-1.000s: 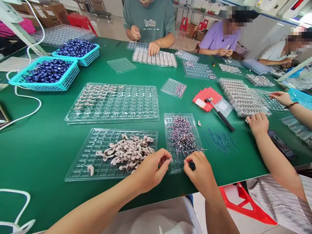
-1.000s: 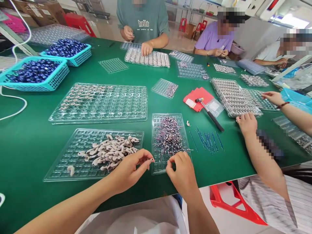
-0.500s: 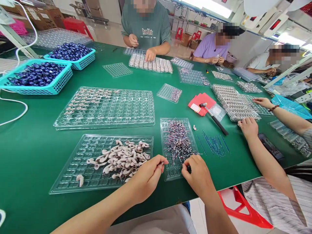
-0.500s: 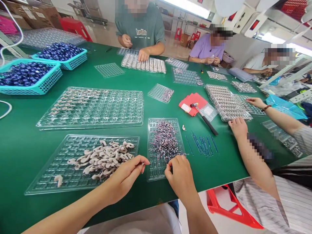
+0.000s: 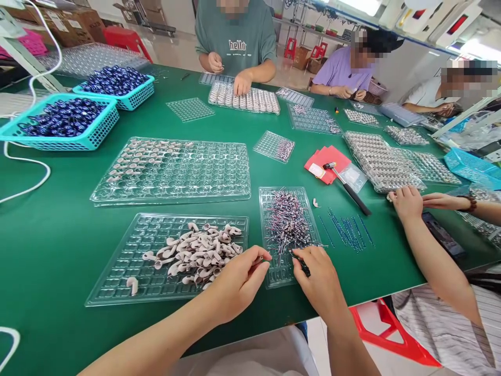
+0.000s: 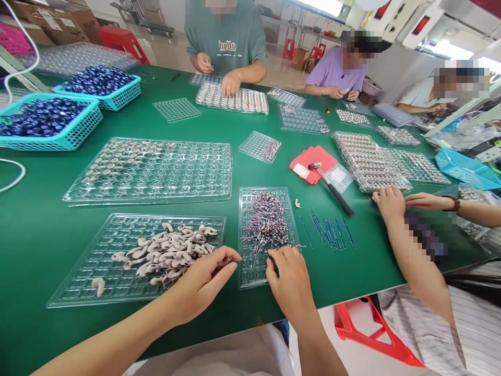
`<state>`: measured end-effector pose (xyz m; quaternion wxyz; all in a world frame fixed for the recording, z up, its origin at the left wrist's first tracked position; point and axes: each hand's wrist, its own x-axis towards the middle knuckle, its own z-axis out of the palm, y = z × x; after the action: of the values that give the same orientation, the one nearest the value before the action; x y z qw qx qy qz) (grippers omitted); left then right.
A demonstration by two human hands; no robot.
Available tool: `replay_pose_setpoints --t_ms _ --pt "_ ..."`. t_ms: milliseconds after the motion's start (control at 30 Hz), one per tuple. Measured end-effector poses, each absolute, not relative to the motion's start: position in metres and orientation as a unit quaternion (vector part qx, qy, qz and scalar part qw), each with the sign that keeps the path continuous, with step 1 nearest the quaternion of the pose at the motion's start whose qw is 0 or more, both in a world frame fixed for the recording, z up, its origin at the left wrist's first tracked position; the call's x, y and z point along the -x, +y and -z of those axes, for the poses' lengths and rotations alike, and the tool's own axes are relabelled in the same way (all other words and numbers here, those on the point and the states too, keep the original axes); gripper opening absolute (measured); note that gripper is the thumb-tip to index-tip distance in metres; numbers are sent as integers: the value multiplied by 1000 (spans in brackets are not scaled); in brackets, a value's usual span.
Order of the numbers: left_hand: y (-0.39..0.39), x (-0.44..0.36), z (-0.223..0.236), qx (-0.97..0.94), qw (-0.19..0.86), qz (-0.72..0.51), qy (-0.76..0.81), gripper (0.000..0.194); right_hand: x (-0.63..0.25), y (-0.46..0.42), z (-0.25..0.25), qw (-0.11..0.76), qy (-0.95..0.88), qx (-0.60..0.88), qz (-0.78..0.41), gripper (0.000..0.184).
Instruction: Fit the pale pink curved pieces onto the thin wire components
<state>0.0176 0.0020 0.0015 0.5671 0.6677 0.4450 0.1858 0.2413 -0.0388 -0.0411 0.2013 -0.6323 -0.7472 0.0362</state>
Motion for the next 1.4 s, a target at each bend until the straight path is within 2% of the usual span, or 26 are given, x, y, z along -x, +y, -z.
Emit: replay_pose_setpoints --t_ms 400,533,767,933,1100,1200,1400 --pt "1 -17 -1 -668 567 -176 449 26 -236 -20 40 157 -765 622 -56 13" --pt "0 -16 1 -679 551 -187 448 25 -234 -21 42 172 -749 637 -52 12" --pt "0 -16 4 -686 538 -196 449 25 -229 -33 31 324 -680 642 -143 7" --pt "-1 -17 6 -678 547 -206 446 27 -213 -44 34 436 -537 648 -317 8" --pt "0 -18 -2 -642 596 -233 422 27 -189 -47 42 573 -389 552 -465 18" --pt "1 -18 -5 -624 617 -235 417 30 -180 -42 42 602 -350 509 -506 22" --pt "2 -16 -3 -623 608 -246 427 27 -179 -41 41 595 -383 502 -497 12"
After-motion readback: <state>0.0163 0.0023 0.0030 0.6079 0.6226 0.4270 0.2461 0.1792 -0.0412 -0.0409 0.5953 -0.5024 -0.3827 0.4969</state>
